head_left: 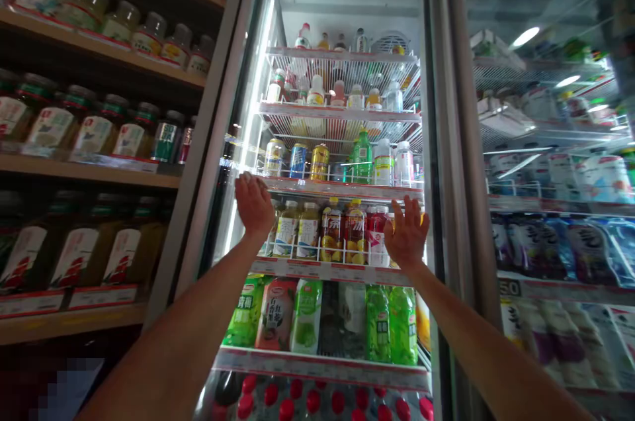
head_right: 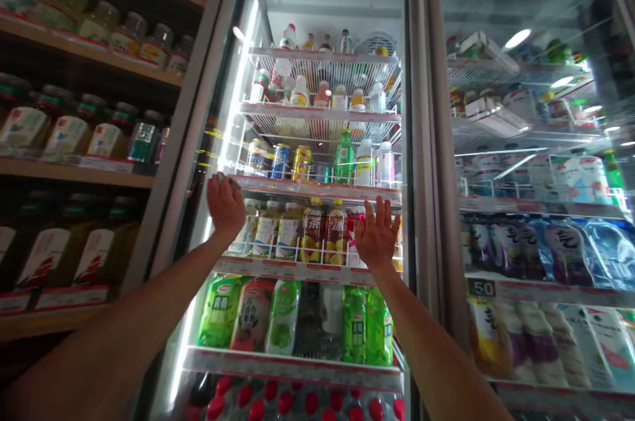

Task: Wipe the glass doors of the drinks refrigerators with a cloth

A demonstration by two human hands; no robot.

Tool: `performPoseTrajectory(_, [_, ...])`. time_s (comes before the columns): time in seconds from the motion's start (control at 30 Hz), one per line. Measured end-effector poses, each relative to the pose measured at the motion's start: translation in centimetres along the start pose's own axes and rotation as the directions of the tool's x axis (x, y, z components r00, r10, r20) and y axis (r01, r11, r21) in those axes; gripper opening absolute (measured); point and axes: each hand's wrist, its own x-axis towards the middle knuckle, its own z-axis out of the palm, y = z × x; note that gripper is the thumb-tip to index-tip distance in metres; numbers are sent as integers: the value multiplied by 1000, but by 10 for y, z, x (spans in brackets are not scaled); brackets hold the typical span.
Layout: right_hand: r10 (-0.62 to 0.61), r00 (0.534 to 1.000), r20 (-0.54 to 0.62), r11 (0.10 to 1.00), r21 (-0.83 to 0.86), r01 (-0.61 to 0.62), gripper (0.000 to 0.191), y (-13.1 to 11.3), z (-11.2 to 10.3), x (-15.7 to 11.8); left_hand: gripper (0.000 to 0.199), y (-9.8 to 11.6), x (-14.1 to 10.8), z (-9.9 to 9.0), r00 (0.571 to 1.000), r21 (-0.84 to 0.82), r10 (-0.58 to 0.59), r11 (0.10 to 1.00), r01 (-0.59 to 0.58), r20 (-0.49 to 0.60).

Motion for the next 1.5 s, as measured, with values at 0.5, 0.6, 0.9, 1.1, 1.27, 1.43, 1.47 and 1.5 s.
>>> performPoseTrajectory(0.5, [8,1000,-19,1000,-15,-8,43,-1,0,0,43,-19,3,-7,1000,6,-6,1000,6,-11])
performPoseTrajectory(0.6, [4,1000,-21,1000,-14,-5,43,1,1,0,43,31,-14,11,994,-54,88,995,-85,65])
performPoseTrajectory(0.9, [-23,999,-39,999,25,24,43,6,2,-2,43,58,-29,11,830,-224,510,857,-465,227])
performPoseTrajectory(1.1, [23,999,-30,999,31,-22,41,2,0,0,44,41,-4,10,971,-81,188,981,-177,148])
performPoseTrajectory(1.27, [-20,999,-32,999,32,21,41,7,-1,-1,40,137,-52,33,748,-282,597,800,-530,289])
performPoseTrajectory(1.43, [-24,999,-36,999,36,25,41,7,0,-1,42,90,-38,18,753,-259,602,797,-545,265])
performPoseTrajectory(1.47, [-17,999,-35,999,42,18,41,6,0,-1,43,69,-29,13,837,-203,496,866,-457,231])
performPoseTrajectory(1.5, [-10,999,-35,999,49,12,42,5,1,-1,44,51,-21,10,895,-157,402,913,-376,193])
